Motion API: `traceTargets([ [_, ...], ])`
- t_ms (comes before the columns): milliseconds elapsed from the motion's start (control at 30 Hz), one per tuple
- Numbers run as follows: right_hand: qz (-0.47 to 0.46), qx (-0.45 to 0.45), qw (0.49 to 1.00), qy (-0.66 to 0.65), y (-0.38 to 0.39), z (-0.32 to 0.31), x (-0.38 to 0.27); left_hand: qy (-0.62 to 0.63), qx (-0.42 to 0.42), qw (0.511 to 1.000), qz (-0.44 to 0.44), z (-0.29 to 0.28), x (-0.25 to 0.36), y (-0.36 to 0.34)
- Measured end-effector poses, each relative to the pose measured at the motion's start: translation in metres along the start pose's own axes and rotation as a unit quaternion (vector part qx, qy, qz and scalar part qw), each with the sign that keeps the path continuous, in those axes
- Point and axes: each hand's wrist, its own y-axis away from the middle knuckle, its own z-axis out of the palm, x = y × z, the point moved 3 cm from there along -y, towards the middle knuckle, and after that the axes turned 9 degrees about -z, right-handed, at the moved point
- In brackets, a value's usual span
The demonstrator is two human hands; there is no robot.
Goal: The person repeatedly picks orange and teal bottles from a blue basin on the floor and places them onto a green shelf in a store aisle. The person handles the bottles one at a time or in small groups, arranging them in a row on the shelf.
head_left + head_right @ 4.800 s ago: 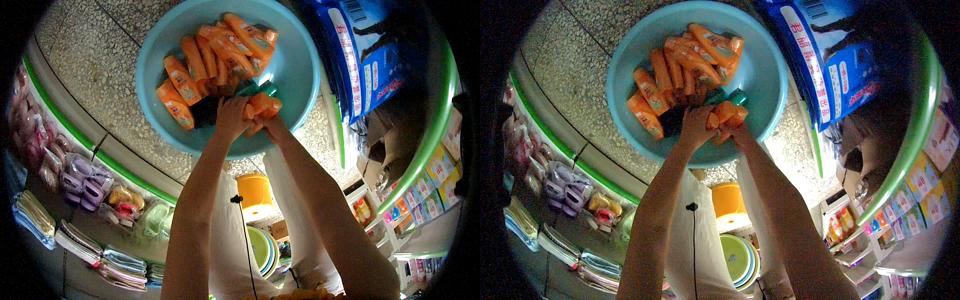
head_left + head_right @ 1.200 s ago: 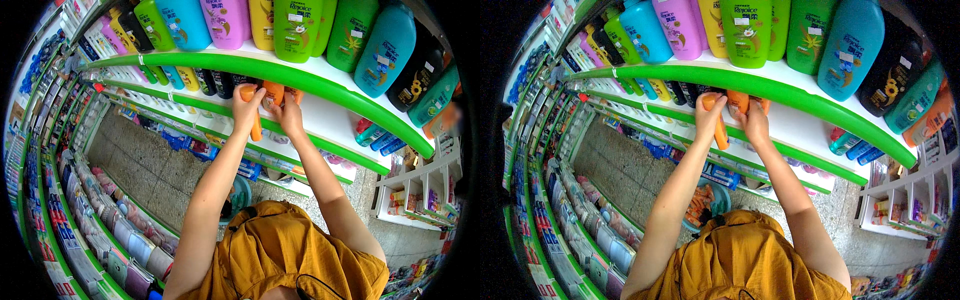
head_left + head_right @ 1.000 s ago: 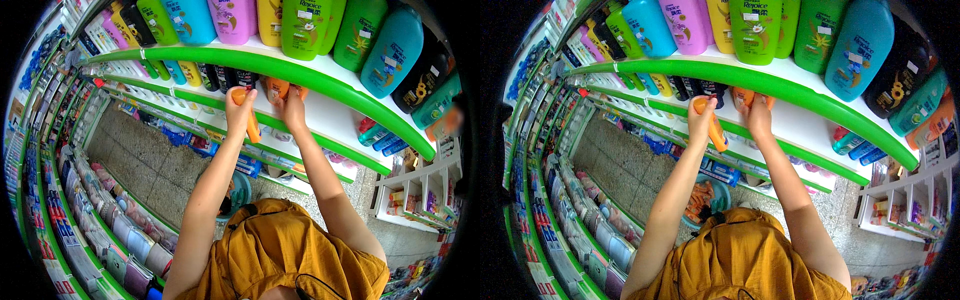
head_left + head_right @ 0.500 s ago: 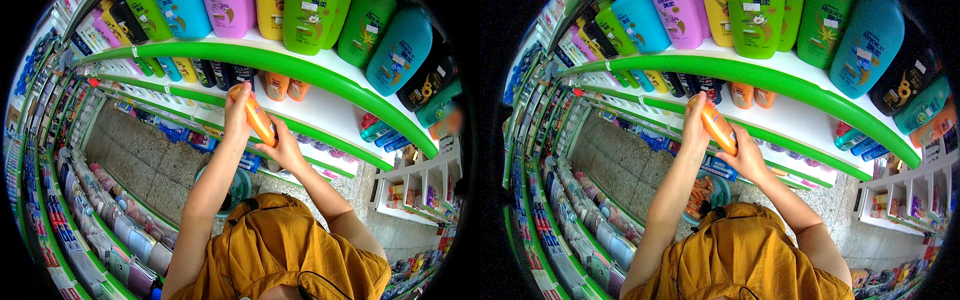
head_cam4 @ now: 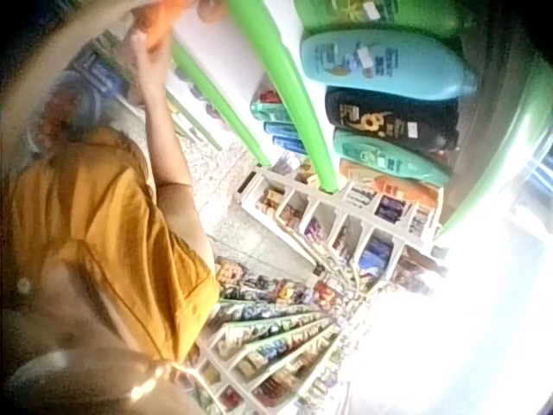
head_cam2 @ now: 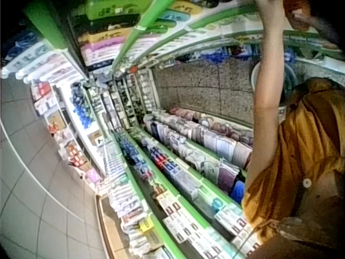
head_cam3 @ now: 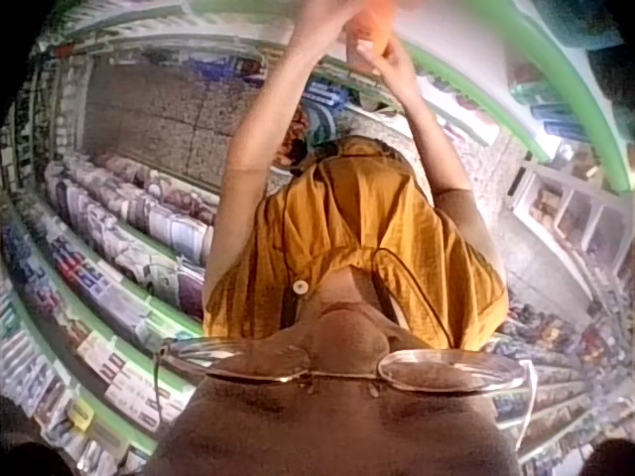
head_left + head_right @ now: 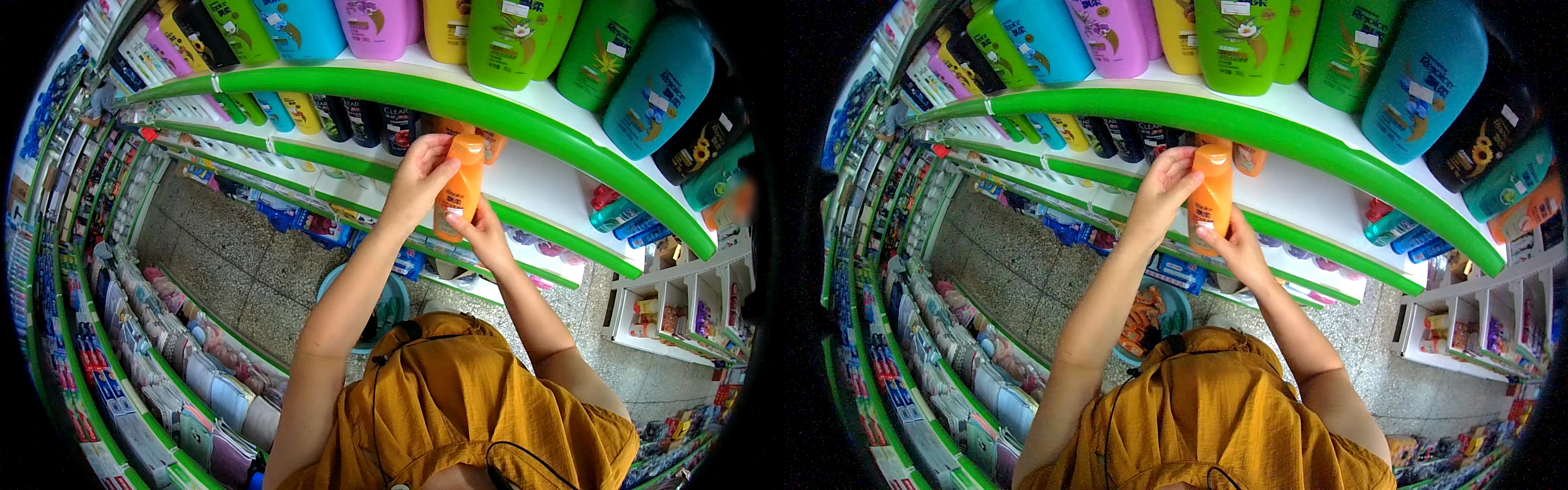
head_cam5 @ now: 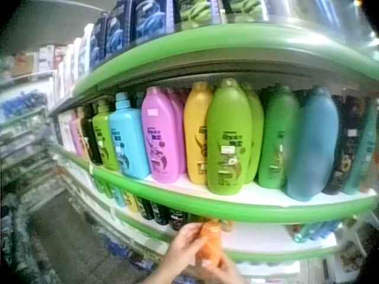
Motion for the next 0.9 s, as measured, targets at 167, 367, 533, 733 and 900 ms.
traceTargets([
  [167, -0.043, 0.095, 0.993, 0.06, -0.009, -0.04, -0.011, -0.221, 0.066, 0.973, 0.031, -0.021, -0.019, -0.01],
  [367, -0.097, 0.119, 0.978, 0.144, -0.04, -0.061, -0.025, -0.469, 0.112, 0.876, -0.01, -0.021, -0.042, -0.028],
  [533, -0.117, 0.139, 0.972, 0.152, -0.056, -0.066, -0.01, -0.548, 0.115, 0.827, -0.052, -0.003, -0.035, -0.047],
  [733, -0.104, 0.164, 0.954, 0.227, -0.06, -0.063, -0.001, -0.587, 0.119, 0.795, -0.097, -0.007, -0.034, -0.061],
  [900, -0.173, 0.211, 0.858, 0.434, -0.057, -0.06, -0.022, -0.577, 0.133, 0.797, -0.119, -0.009, -0.04, -0.064],
])
